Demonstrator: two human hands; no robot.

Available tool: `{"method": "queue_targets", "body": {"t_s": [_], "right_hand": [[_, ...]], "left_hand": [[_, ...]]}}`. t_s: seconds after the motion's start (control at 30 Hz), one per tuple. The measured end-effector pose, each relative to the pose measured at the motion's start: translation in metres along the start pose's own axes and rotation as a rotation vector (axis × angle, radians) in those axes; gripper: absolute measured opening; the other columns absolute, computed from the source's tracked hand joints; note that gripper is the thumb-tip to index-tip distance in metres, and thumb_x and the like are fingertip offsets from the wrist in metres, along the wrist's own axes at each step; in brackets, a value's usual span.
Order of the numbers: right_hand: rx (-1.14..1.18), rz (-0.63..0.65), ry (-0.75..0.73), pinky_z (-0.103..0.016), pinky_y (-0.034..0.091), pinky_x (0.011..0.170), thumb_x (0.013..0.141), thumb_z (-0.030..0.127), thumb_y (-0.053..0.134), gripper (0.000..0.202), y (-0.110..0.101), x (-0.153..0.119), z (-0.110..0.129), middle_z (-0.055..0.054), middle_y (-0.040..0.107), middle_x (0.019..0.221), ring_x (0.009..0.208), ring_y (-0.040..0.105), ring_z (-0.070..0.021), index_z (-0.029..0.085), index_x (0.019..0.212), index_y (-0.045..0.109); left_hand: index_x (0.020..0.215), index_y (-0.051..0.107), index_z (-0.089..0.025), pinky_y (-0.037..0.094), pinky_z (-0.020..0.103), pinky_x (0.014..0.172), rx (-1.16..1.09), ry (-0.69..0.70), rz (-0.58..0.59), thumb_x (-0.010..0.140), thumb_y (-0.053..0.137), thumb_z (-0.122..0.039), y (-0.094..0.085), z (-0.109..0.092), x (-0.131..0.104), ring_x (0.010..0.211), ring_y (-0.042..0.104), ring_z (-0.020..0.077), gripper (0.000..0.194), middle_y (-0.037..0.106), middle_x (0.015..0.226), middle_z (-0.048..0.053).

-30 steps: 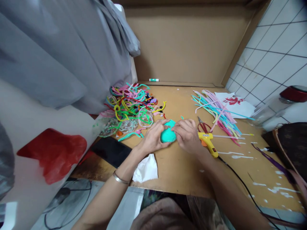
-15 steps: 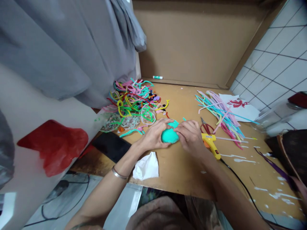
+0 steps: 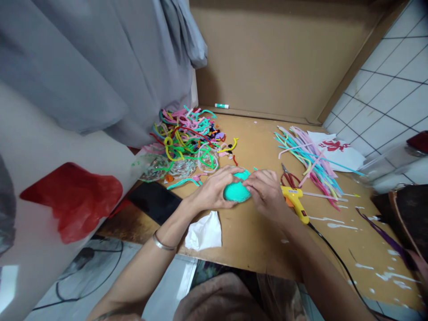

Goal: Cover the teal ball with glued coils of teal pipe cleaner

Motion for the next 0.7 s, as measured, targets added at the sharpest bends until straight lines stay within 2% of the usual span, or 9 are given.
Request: {"method": "queue_targets", "body": {"t_s": [0.27, 0.5, 0.7], "right_hand": [[0.008, 0.013, 0.034, -0.037, 0.037, 0.083, 0.098, 0.022, 0.045, 0.019, 0.002, -0.001, 0.003, -0.004, 0.066, 0.089, 0.088, 0.056, -0.0187, 0.021, 0.092, 0.063], [-0.037, -0.056, 0.021, -0.038, 0.039, 0.082, 0.095, 0.023, 0.052, 0.012, -0.001, -0.003, 0.004, -0.006, 0.064, 0.095, 0.092, 0.057, -0.0207, 0.022, 0.099, 0.064], [0.084, -0.124, 0.153, -0.041, 0.045, 0.085, 0.091, 0.027, 0.060, 0.020, -0.013, -0.006, -0.002, -0.008, 0.061, 0.103, 0.097, 0.058, -0.0231, 0.023, 0.110, 0.065]], "left_hand": [[0.118, 0.053, -0.022, 0.044, 0.056, 0.111, -0.023, -0.032, 0.002, 0.073, 0.076, -0.028, 0.000, 0.001, -0.002, 0.133, 0.054, 0.0336, 0.051, 0.056, 0.142, 0.016], [0.119, 0.050, -0.022, 0.046, 0.056, 0.108, -0.043, -0.015, -0.010, 0.073, 0.077, -0.029, 0.000, 0.003, -0.001, 0.132, 0.054, 0.0344, 0.054, 0.057, 0.139, 0.018], [0.119, 0.049, -0.022, 0.048, 0.057, 0.106, -0.069, -0.018, 0.005, 0.074, 0.076, -0.032, -0.001, 0.004, 0.000, 0.132, 0.054, 0.0345, 0.054, 0.057, 0.139, 0.019]]}}
Point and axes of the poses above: each hand's wrist, its own x-axis towards the middle knuckle, its own y-axis out of the palm, z = x × y, the point moved 4 cm from there along x, towards the middle knuckle
